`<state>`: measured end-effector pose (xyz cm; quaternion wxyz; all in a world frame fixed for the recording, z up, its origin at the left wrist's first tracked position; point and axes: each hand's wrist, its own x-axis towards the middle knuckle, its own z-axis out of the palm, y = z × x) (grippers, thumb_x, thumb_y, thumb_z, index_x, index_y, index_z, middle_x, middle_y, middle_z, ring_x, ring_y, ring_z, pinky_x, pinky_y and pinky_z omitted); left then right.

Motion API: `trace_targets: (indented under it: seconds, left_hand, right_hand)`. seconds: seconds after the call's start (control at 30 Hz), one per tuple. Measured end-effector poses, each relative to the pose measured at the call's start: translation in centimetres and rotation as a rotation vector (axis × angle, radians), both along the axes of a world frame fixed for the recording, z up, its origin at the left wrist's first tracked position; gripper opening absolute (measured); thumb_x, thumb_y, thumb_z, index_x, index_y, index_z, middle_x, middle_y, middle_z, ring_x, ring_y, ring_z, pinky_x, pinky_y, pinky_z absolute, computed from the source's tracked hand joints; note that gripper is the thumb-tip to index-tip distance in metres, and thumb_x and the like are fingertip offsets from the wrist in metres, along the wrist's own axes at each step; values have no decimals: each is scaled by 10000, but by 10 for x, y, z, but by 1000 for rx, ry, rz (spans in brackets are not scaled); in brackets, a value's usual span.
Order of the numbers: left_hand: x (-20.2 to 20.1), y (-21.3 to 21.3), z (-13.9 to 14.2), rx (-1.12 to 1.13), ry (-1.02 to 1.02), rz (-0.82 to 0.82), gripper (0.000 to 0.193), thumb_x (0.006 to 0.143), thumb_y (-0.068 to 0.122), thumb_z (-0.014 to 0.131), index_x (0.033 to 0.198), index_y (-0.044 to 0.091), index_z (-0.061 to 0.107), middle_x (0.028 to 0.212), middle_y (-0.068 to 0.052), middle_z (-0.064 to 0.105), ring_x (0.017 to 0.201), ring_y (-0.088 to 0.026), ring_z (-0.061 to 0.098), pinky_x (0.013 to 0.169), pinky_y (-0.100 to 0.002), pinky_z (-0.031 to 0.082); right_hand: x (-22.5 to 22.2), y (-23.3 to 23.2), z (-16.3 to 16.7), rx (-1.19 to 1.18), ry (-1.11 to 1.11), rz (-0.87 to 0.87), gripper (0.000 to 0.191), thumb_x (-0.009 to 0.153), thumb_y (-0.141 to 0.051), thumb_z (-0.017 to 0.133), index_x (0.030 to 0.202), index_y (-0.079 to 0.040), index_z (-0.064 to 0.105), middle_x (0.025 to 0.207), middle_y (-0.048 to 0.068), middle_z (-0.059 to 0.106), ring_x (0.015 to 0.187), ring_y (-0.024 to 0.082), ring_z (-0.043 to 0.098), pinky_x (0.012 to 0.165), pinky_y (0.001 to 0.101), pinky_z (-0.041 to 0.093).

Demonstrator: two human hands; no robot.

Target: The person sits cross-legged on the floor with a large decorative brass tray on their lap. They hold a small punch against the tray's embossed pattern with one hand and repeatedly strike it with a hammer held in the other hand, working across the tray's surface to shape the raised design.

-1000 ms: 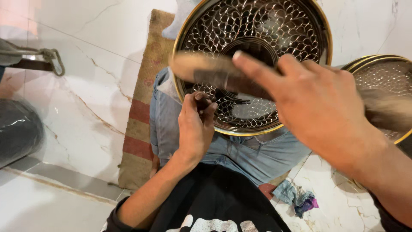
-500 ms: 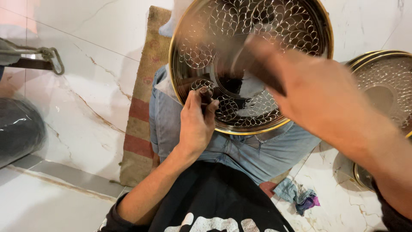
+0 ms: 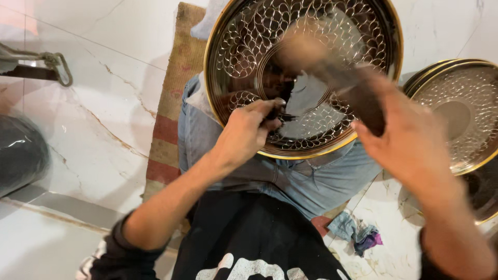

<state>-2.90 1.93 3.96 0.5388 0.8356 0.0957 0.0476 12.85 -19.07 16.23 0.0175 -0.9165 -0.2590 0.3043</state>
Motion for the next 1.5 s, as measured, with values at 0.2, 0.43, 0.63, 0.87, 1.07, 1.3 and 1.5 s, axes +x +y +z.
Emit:
trace_targets:
  seconds: [0.2, 0.43, 0.63, 0.87, 1.07, 1.3, 1.5]
  left_hand:
    - [32, 16, -9, 77, -48, -456, 373, 855, 65, 748, 1204, -36, 665, 1047, -212, 708, 984, -418, 683, 856, -474, 534]
    - [58, 17, -6, -28, 2, -840, 359, 819, 104, 775, 1156, 0, 701, 979, -199, 726, 939, -401, 699, 798, -472, 530]
    - [66, 18, 2, -12, 3, -871, 367, 806, 56, 753, 1171, 30, 722, 1012, -184, 742, 917, -353, 714, 798, -440, 541]
    - [10, 29, 16, -329, -132, 428, 353, 994, 73, 742, 1320, 24, 618, 1062, -80, 712, 930, -127, 708, 782, -259, 616]
    - [4, 7, 2, -92, -373, 468, 259, 1028, 41, 738, 1243, 14, 597, 1054, -61, 709, 986, -104, 723, 858, -254, 607]
    - [34, 14, 1, -83, -302, 330, 265, 981, 12, 746, 1219, 0, 629, 1016, -72, 684, 925, -135, 705, 832, -268, 578]
    - [27, 27, 17, -65, 1, 80, 393, 893, 69, 791, 1245, 18, 626, 1018, -100, 733, 920, -202, 736, 845, -333, 579]
  right_hand:
    - [-59, -69, -52, 349, -149, -115, 699, 788, -217, 831, 1408, -56, 552, 1241, 254, 689, 1056, 407, 697, 875, 452, 543]
    - [-159, -96, -109, 53, 37, -668, 569, 847, -287, 836, 1325, -72, 614, 1009, 218, 758, 915, 360, 737, 845, 442, 569]
    - [-198, -85, -124, 267, -293, -535, 786, 837, -211, 843, 1534, -49, 516, 995, 224, 722, 875, 352, 700, 765, 434, 548]
    - [-139, -62, -118, 746, -266, -757, 748, 848, -103, 897, 1453, 3, 469, 1214, 178, 650, 1104, 258, 626, 1002, 376, 505]
    - [-78, -40, -126, 842, -276, -660, 866, 839, -43, 876, 1566, -13, 406, 1332, 160, 638, 1196, 251, 623, 1057, 366, 494]
    - [-100, -45, -132, 1013, -190, -749, 907, 829, -3, 844, 1588, -10, 347, 1416, 159, 569, 1292, 234, 580, 1129, 355, 458]
    - [-104, -55, -125, 863, -311, -621, 900, 856, 49, 873, 1595, 0, 362, 1469, 166, 567, 1353, 264, 548, 1149, 405, 428]
